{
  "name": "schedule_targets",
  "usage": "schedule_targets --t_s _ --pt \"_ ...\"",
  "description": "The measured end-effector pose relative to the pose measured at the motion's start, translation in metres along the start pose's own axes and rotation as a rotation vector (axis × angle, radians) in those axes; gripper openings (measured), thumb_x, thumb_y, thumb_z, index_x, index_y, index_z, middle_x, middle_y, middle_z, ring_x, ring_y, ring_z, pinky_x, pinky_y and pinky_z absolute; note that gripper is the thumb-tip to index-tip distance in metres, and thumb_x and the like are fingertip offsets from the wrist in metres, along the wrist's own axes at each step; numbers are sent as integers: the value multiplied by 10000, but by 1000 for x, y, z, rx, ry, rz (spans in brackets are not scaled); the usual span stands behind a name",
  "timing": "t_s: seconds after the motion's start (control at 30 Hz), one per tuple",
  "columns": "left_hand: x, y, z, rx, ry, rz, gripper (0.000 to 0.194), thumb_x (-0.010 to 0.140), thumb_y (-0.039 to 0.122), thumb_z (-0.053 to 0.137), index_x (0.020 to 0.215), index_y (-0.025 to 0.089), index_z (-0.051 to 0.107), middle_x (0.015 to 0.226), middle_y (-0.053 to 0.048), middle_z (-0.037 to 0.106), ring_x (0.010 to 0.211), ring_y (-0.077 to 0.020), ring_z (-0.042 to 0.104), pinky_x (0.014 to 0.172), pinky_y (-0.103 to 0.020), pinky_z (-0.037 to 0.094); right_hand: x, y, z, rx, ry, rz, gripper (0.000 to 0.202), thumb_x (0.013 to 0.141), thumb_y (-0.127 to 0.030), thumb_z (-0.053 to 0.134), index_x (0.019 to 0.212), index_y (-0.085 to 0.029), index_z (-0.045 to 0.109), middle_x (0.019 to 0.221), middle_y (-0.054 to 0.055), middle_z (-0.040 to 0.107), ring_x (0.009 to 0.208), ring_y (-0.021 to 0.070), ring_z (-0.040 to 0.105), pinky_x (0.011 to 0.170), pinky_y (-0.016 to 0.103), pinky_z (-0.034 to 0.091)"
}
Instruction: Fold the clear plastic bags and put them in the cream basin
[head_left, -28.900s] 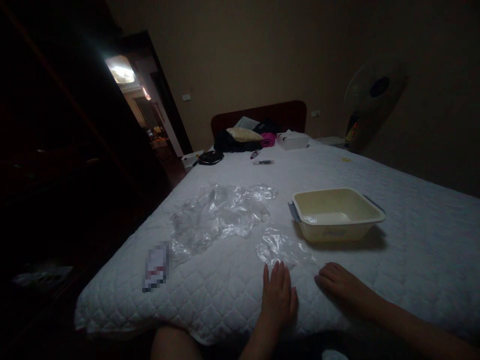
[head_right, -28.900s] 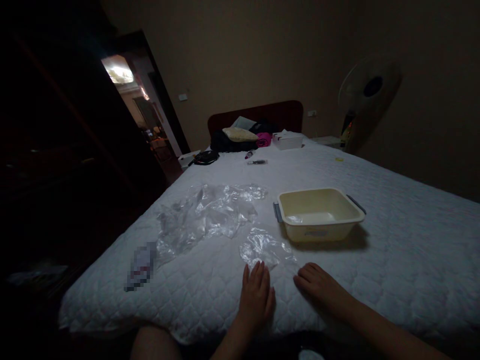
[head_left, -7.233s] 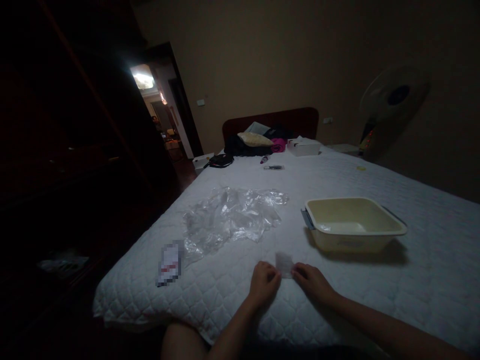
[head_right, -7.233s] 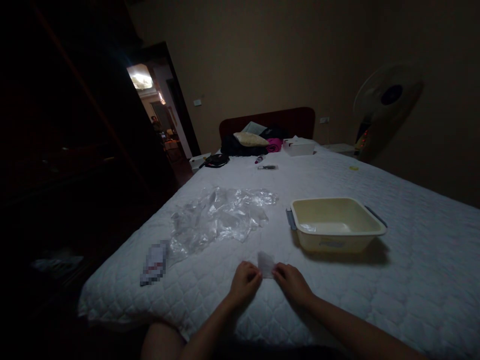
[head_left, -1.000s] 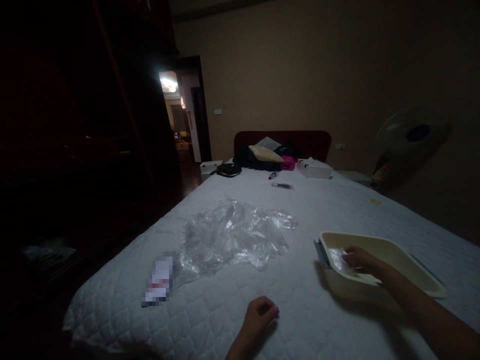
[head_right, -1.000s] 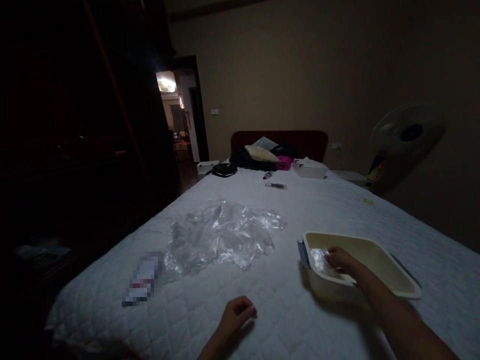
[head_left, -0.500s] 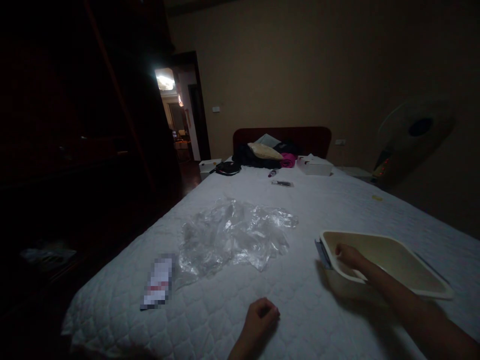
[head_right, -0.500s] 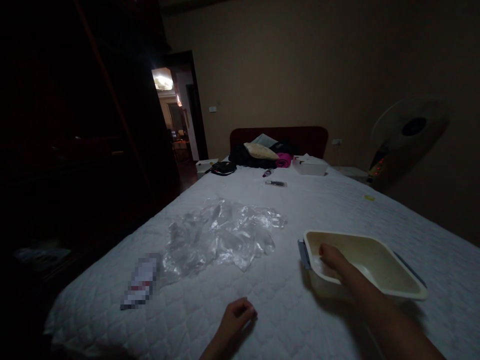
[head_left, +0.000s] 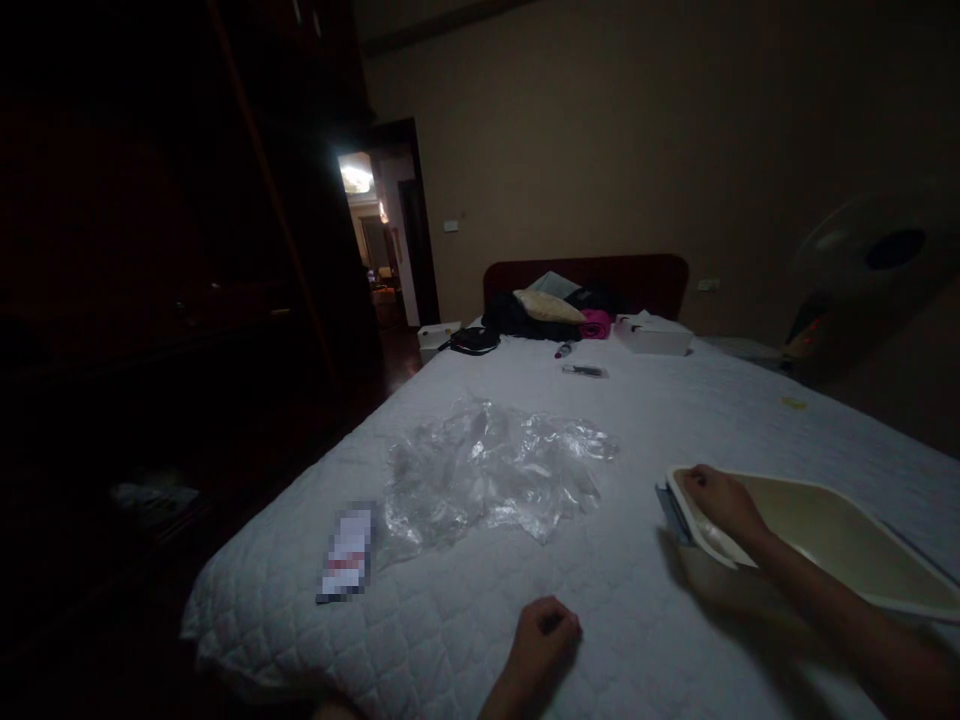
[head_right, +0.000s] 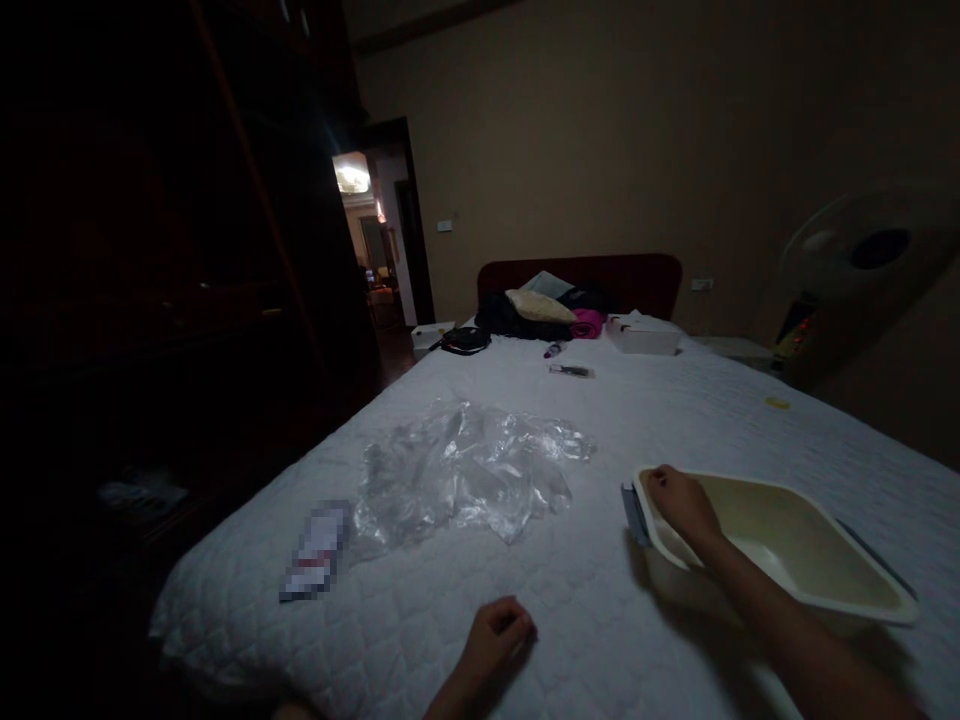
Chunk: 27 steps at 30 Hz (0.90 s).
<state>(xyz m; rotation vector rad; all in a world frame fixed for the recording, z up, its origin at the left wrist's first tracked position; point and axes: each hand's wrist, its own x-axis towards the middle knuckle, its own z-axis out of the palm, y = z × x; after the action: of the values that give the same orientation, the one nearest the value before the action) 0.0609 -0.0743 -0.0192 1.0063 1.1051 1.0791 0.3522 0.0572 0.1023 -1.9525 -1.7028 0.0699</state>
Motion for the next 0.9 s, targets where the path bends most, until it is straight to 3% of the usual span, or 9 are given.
schedule_targets --t_s 0.1,0.17,0.27,0.43,0.53,0.63,0.77,0.9 --pt "-1 -1 0 56 4 80 204 654 304 577 565 120 570 536 -2 519 516 -97 438 490 -209 300 -9 -38 -11 33 146 26 311 776 -332 385 902 -151 604 776 85 648 649 194 581 533 256 373" --pt "-2 -1 0 91 19 109 210 671 295 553 557 120 570 531 -3 519 517 -99 440 494 -210 304 -17 -68 -11 83 159 -83 314 792 -346 381 949 -165 582 823 73 640 691 185 582 571 252 386" --pt "0 -3 -1 136 69 136 247 697 304 524 538 120 566 509 3 497 497 -96 418 484 -212 294 -31 -107 7 97 -57 -307 296 797 -291 381 987 -157 564 858 72 632 752 182 584 656 262 411" --pt "6 -12 -1 196 111 203 240 699 277 512 524 124 569 506 3 492 512 -105 422 497 -215 298 -61 -148 62 -20 -379 -664 414 765 -126 402 1172 -151 477 1164 109 537 977 197 550 795 271 402" --pt "8 -18 -1 210 126 214 216 689 260 514 519 132 553 505 12 466 525 -105 401 496 -213 283 -75 -160 85 -172 -484 -677 499 717 -29 418 1203 -138 453 1192 143 519 988 220 555 772 279 412" --pt "8 -20 -1 236 135 228 218 693 256 505 510 139 523 514 18 438 535 -102 377 499 -212 271 -79 -163 91 -223 -470 -624 405 715 -25 448 1100 -116 532 1096 175 573 948 245 568 754 295 413" --pt "8 -19 -1 296 150 235 254 697 265 500 475 148 466 498 32 375 522 -94 339 497 -216 254 -71 -160 79 -201 -365 -600 244 790 -98 398 936 -148 587 994 129 612 916 216 558 747 275 392" --pt "8 -20 1 285 168 231 277 702 294 507 470 154 446 494 41 335 518 -92 318 489 -219 238 -55 -155 59 -107 -233 -542 241 833 -198 347 846 -161 585 863 89 622 804 198 567 684 274 389"
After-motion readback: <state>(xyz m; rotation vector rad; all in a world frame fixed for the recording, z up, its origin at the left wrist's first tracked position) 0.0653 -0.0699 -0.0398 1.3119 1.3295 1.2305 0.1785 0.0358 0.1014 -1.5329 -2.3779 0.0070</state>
